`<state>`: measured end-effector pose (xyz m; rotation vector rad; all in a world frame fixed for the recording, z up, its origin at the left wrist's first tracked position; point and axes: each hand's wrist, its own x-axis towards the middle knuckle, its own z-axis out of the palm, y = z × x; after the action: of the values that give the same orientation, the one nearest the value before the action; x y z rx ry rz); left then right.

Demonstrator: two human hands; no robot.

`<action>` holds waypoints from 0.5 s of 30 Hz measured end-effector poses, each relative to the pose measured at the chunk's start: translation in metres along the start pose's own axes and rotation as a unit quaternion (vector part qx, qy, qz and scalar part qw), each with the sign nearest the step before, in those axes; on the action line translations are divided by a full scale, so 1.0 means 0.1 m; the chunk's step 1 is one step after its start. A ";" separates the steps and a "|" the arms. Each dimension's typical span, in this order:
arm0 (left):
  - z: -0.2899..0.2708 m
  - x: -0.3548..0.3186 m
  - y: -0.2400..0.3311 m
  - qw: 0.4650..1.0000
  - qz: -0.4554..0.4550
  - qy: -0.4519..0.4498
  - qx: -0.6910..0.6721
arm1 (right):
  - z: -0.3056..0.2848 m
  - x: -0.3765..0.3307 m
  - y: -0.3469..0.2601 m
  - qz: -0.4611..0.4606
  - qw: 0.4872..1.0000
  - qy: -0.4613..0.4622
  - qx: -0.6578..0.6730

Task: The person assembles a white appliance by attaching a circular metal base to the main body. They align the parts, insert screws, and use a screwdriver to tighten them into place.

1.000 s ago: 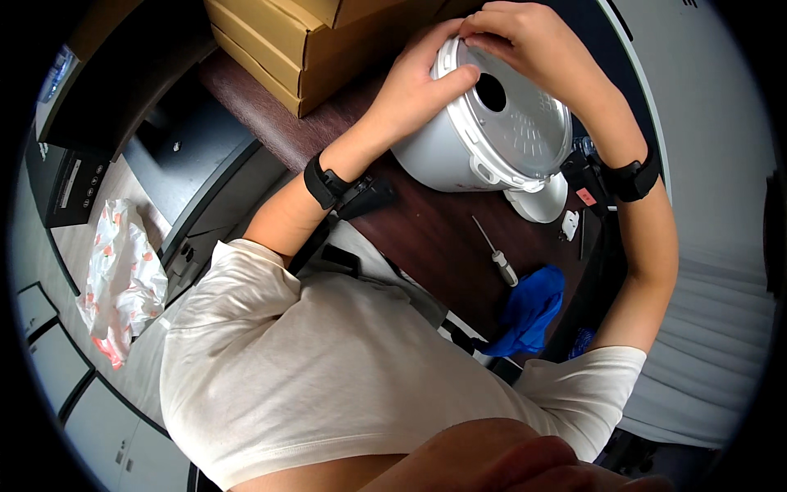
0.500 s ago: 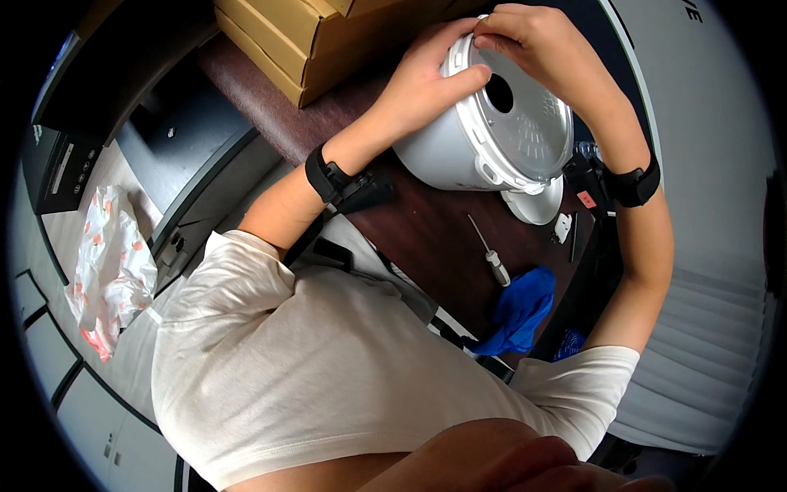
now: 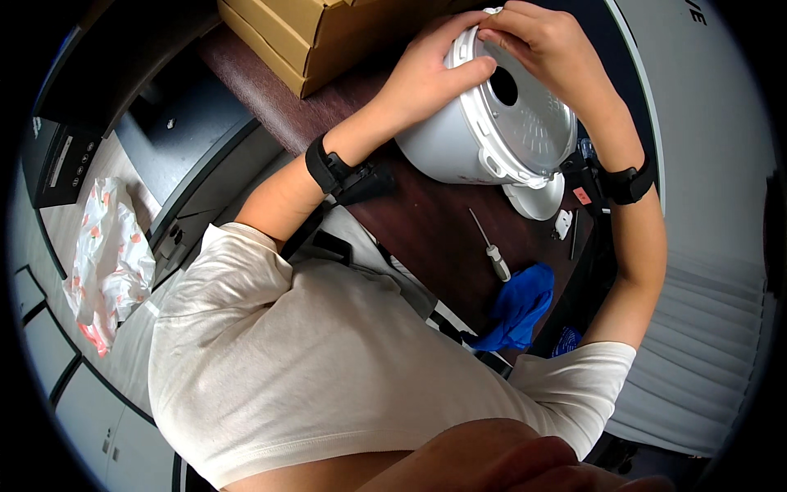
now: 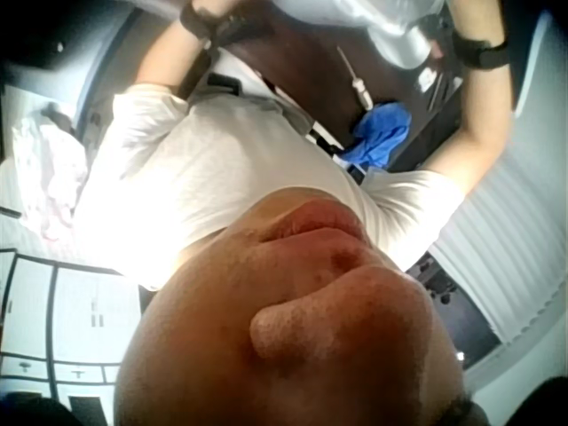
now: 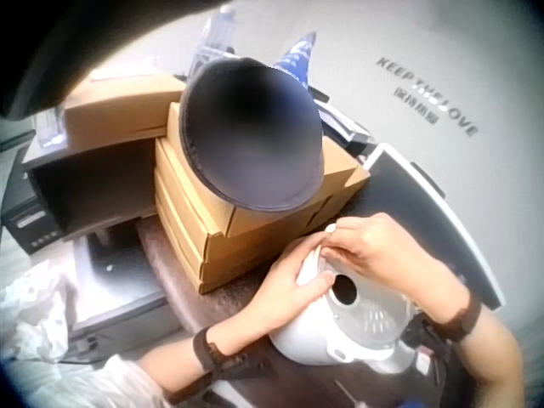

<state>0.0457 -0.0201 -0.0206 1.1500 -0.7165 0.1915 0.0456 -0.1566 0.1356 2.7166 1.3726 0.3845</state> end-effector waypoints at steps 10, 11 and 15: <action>0.03 0.01 0.02 0.999 -0.010 0.042 -0.011 | 0.00 -0.06 -0.01 0.032 0.999 -0.005 0.011; 0.03 0.01 0.01 0.999 -0.007 0.042 -0.014 | -0.01 -0.07 -0.02 0.038 0.999 -0.002 0.019; 0.04 0.02 0.06 0.999 0.001 0.034 -0.043 | -0.07 -0.11 -0.07 0.095 0.994 -0.007 0.061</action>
<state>0.0430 -0.0211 -0.0137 1.0565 -0.6600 0.1982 0.0320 -0.1610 0.1386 2.9549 1.1727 0.3029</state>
